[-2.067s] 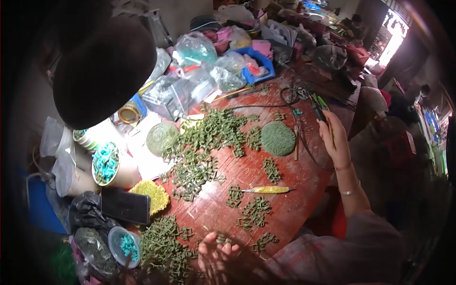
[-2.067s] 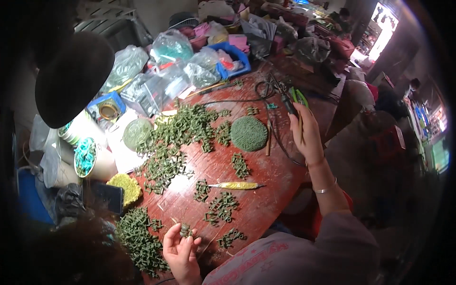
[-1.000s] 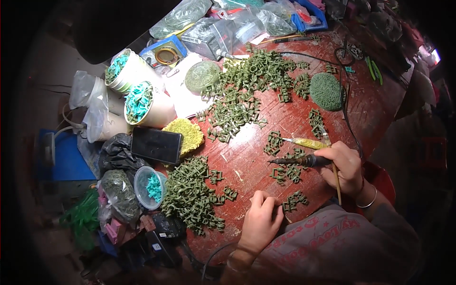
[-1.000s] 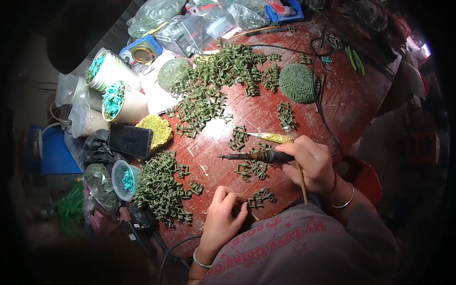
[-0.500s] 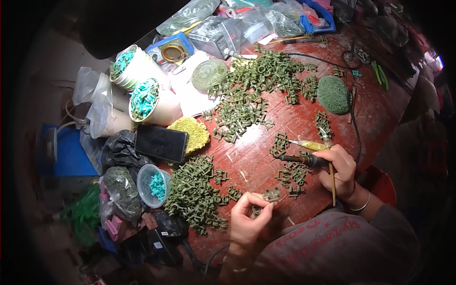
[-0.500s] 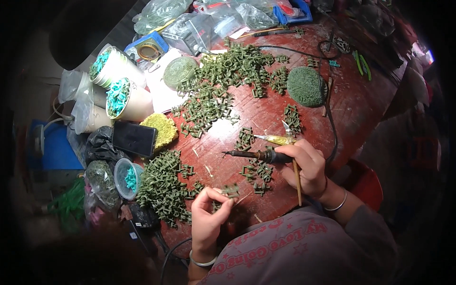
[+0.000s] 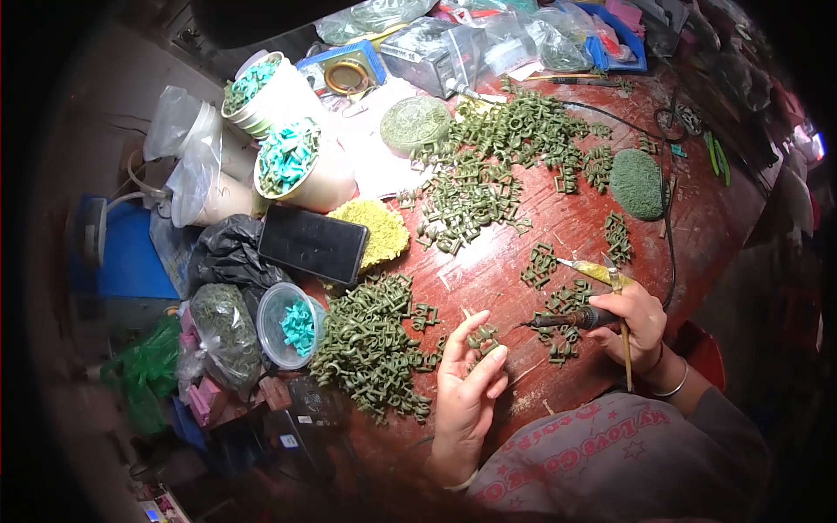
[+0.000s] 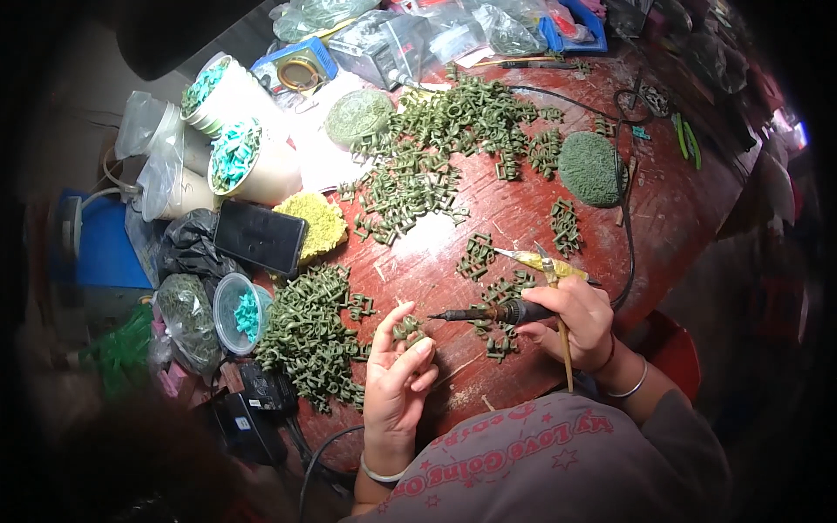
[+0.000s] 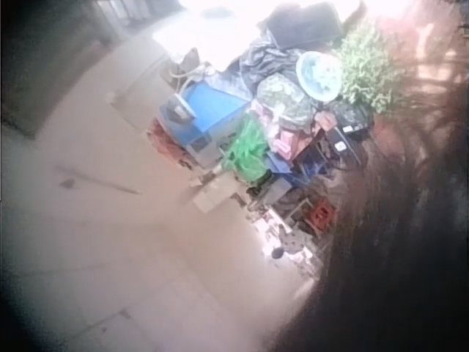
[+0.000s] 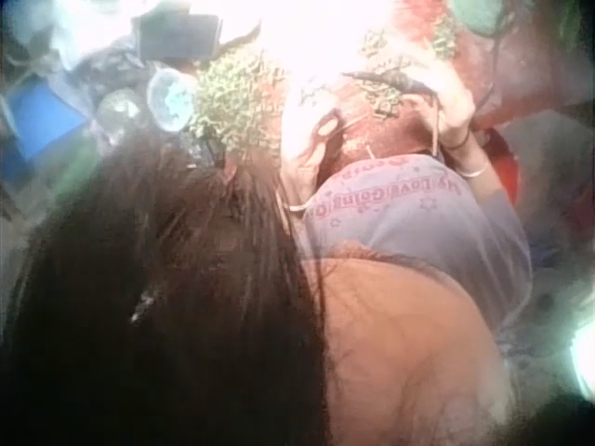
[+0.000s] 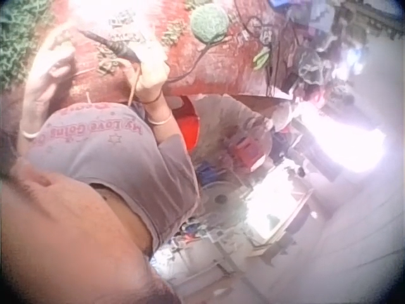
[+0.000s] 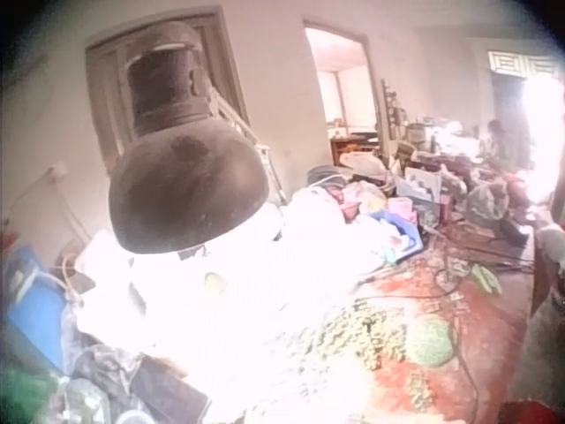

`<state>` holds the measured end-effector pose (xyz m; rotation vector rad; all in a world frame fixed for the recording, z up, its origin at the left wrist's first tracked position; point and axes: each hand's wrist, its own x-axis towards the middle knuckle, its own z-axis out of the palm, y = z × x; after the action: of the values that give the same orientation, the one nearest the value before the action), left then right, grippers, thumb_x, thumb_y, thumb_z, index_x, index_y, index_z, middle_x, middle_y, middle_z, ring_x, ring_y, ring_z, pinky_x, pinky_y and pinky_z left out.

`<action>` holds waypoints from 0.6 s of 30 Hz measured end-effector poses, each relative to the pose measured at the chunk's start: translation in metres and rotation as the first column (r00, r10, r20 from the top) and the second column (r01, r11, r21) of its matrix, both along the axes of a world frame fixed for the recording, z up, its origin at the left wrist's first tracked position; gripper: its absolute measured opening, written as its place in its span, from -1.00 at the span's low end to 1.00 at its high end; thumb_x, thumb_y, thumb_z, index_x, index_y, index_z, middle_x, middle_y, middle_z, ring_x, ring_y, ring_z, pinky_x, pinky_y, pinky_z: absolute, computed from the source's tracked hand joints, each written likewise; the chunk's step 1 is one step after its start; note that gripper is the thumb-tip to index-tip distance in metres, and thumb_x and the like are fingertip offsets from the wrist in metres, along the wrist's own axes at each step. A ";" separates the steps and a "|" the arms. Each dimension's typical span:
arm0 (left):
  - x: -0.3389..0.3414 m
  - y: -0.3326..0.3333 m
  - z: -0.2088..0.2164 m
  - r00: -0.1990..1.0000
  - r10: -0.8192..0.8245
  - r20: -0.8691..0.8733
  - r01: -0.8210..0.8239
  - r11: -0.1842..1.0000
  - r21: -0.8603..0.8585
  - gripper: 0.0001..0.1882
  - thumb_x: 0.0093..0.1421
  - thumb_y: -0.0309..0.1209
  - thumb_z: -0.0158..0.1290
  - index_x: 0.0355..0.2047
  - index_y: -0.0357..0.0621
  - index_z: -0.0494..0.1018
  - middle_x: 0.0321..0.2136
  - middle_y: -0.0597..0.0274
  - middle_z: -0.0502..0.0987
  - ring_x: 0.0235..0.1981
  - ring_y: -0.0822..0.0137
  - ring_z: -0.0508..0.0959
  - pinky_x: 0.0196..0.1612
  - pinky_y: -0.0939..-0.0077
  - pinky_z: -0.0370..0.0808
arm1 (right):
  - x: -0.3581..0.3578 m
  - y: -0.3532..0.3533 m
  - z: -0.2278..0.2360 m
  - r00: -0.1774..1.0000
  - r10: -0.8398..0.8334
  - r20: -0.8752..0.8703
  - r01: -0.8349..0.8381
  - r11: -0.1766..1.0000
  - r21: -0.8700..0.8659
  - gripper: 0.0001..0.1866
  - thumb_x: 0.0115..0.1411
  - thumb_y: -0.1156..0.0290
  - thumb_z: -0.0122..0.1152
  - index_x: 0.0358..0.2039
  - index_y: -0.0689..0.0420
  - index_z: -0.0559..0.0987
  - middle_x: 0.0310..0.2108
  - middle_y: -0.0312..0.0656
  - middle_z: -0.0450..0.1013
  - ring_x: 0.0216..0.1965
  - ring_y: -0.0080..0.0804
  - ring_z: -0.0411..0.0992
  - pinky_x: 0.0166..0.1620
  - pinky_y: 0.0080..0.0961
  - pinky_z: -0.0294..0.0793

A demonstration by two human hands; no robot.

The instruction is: The person assembles a decorative plant branch by attaching small green plastic leaf clusters to a stem. They pick up the leaf pieces by hand, position them on the stem, and use a handheld heat tool to secure them, repeating this process along the stem while others work in the background.

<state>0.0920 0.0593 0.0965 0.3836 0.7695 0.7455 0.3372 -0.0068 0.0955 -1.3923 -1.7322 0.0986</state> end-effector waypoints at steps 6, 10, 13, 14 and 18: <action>0.002 0.001 0.002 0.998 0.012 -0.065 -0.015 0.999 -0.035 -0.55 0.29 -0.54 0.02 0.20 -0.22 0.29 -0.30 0.18 0.53 -0.47 0.57 0.39 -0.54 0.78 0.29 | -0.001 -0.002 -0.002 1.000 -0.004 0.024 0.005 0.999 -0.037 -0.60 0.07 0.18 0.44 -0.21 0.21 0.60 -0.51 -0.18 0.42 -0.55 -0.32 0.42 -0.49 -0.46 0.39; 0.002 0.002 0.001 0.997 0.018 -0.075 -0.022 0.998 -0.058 -0.59 0.30 -0.51 0.02 0.16 -0.30 0.33 -0.33 0.15 0.54 -0.46 0.56 0.42 -0.54 0.78 0.29 | 0.001 -0.003 -0.004 0.997 0.062 0.053 -0.057 0.995 -0.083 -0.59 0.04 0.16 0.46 -0.23 0.20 0.60 -0.51 -0.21 0.40 -0.57 -0.32 0.42 -0.49 -0.45 0.40; 0.003 0.002 0.002 0.995 0.037 -0.087 -0.044 0.996 -0.078 -0.60 0.30 -0.50 0.02 0.14 -0.33 0.35 -0.34 0.16 0.54 -0.46 0.56 0.42 -0.53 0.79 0.29 | 0.000 -0.002 -0.005 0.995 0.080 0.061 -0.075 0.994 -0.084 -0.59 0.03 0.16 0.47 -0.24 0.19 0.61 -0.50 -0.22 0.40 -0.57 -0.31 0.42 -0.49 -0.44 0.41; 0.003 0.002 0.003 0.995 0.044 -0.091 -0.052 0.995 -0.088 -0.60 0.30 -0.50 0.03 0.13 -0.34 0.36 -0.35 0.16 0.54 -0.47 0.56 0.42 -0.54 0.79 0.28 | 0.000 -0.001 -0.005 0.995 0.085 0.057 -0.080 0.993 -0.085 -0.60 0.02 0.17 0.48 -0.25 0.19 0.61 -0.49 -0.21 0.40 -0.57 -0.31 0.43 -0.49 -0.44 0.41; 0.002 0.002 0.004 0.994 0.041 -0.100 -0.050 0.995 -0.090 -0.60 0.29 -0.50 0.03 0.13 -0.36 0.36 -0.35 0.17 0.54 -0.47 0.57 0.41 -0.54 0.79 0.28 | 0.000 -0.001 -0.006 0.994 0.091 0.061 -0.085 0.992 -0.097 -0.60 0.01 0.18 0.49 -0.26 0.18 0.61 -0.49 -0.21 0.41 -0.56 -0.31 0.44 -0.49 -0.44 0.42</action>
<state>0.0939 0.0611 0.1001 0.3220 0.9041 0.7349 0.3373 -0.0080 0.0899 -1.4005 -1.8650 0.1876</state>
